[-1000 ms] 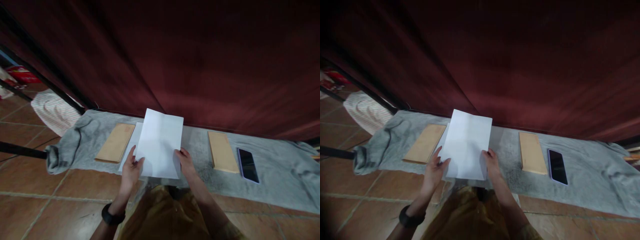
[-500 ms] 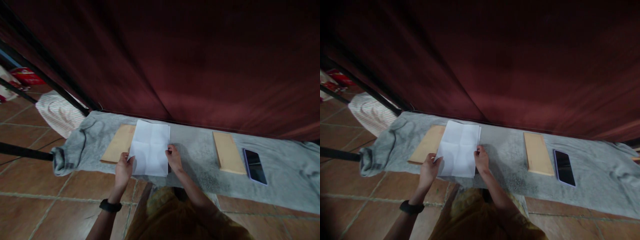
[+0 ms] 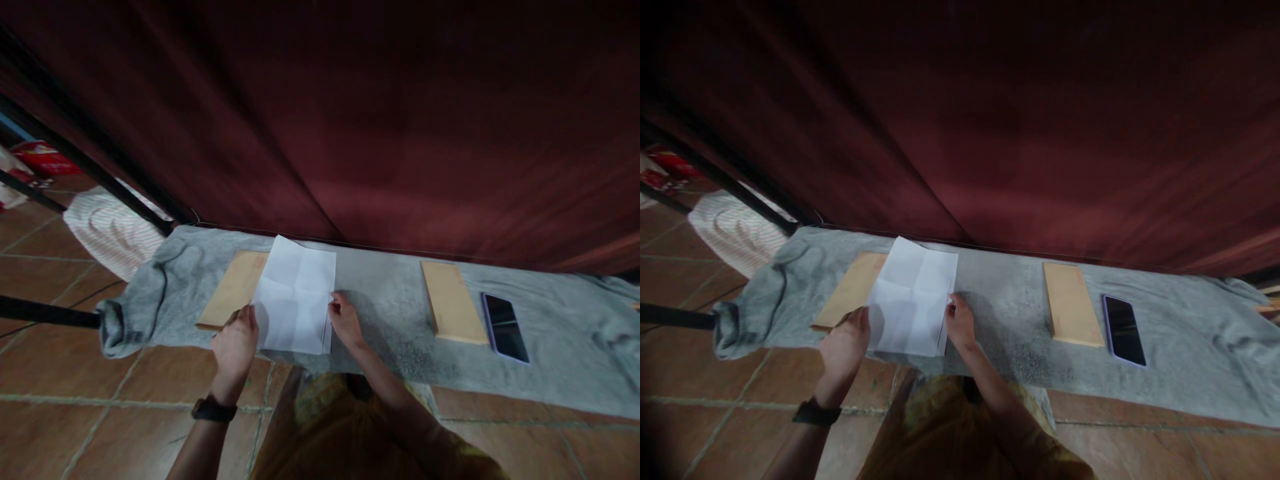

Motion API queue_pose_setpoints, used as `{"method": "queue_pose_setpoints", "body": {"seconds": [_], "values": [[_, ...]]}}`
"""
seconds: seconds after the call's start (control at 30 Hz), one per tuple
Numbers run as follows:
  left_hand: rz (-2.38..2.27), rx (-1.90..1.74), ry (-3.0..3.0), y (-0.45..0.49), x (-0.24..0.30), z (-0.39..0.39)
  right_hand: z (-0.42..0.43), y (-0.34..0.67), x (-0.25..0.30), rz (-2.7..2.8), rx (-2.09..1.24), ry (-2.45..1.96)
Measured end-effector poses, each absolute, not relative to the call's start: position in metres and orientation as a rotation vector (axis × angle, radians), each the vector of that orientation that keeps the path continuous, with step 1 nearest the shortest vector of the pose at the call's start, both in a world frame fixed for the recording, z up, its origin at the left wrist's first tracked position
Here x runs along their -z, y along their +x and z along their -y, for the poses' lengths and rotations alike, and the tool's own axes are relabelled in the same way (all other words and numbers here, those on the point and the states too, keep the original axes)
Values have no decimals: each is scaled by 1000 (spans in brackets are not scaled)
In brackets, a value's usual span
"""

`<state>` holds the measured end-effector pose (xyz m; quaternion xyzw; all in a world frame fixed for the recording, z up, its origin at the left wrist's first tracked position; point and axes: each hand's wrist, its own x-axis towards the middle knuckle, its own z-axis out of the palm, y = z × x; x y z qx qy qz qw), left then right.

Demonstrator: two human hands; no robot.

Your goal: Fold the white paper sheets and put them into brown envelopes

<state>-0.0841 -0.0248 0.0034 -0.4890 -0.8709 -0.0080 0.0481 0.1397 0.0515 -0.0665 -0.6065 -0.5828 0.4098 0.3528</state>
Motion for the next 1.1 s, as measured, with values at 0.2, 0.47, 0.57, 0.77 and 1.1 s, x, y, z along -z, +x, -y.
{"method": "queue_pose_setpoints", "body": {"seconds": [0.2,0.47,0.57,0.77,1.1], "values": [[2585,15,-1571,-82,-3,25,-50,137,64,1556,-995,-1573],[2525,-45,-1671,-82,-7,25,-42,140,63,1611,-945,-1570],[2614,-44,-1661,-85,-7,24,-42,142,63,1606,-954,-1561],[2534,-10,-1665,-82,-13,28,-45,144,64,1545,-1024,-1550],[2680,886,-1668,-102,-30,16,-53,147,59,1269,-1232,-1498]]}}
